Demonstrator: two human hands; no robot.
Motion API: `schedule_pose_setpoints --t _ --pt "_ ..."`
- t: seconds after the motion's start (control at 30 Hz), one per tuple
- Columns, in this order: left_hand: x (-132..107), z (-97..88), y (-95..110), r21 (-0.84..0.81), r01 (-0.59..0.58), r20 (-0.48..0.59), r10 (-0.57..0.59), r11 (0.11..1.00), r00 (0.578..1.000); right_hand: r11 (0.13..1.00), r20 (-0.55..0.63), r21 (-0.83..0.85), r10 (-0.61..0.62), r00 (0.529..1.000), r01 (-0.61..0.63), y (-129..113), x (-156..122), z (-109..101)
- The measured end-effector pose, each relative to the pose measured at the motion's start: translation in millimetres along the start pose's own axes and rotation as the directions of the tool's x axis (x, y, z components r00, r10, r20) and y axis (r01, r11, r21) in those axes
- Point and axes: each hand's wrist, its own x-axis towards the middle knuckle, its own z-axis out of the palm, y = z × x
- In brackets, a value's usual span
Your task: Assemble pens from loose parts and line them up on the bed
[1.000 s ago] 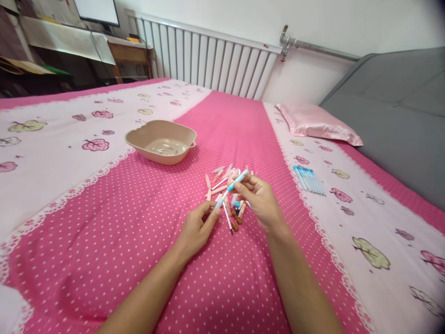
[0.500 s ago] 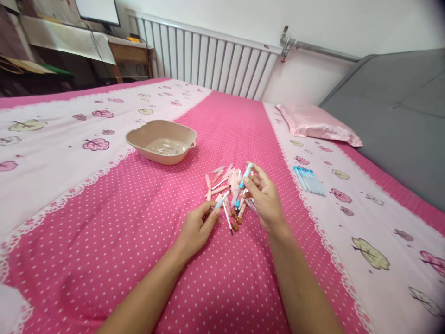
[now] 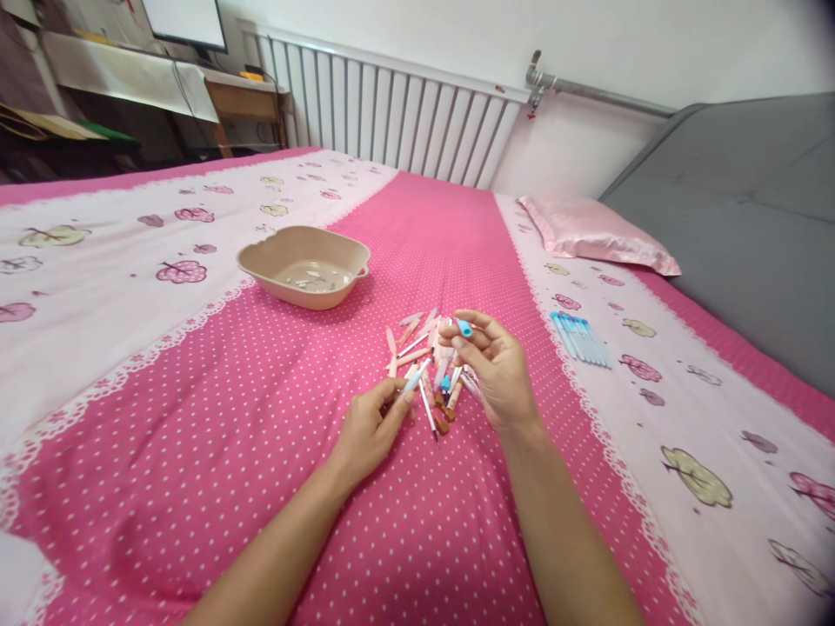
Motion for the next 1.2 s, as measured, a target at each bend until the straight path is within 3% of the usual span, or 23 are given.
schedule_pose_setpoints --t 0.2,0.5,0.63,1.2 --pt "0 0.5 -1 -0.002 0.005 -0.002 -0.005 1.000 1.000 0.998 -0.104 0.054 -0.003 0.995 0.009 -1 1 0" --pt "0 -0.5 1 0.014 0.007 -0.003 -0.007 1.000 1.000 0.983 -0.072 0.152 0.114 0.991 -0.102 -1 1 2" --pt "0 0.8 -2 0.008 -0.001 -0.008 0.001 1.000 1.000 0.979 -0.051 0.119 0.173 0.984 -0.166 3 1 3" --pt "-1 1.1 -5 0.005 0.004 -0.022 -0.004 1.000 1.000 0.971 0.046 0.011 0.237 0.970 -0.238 11 -2 10"
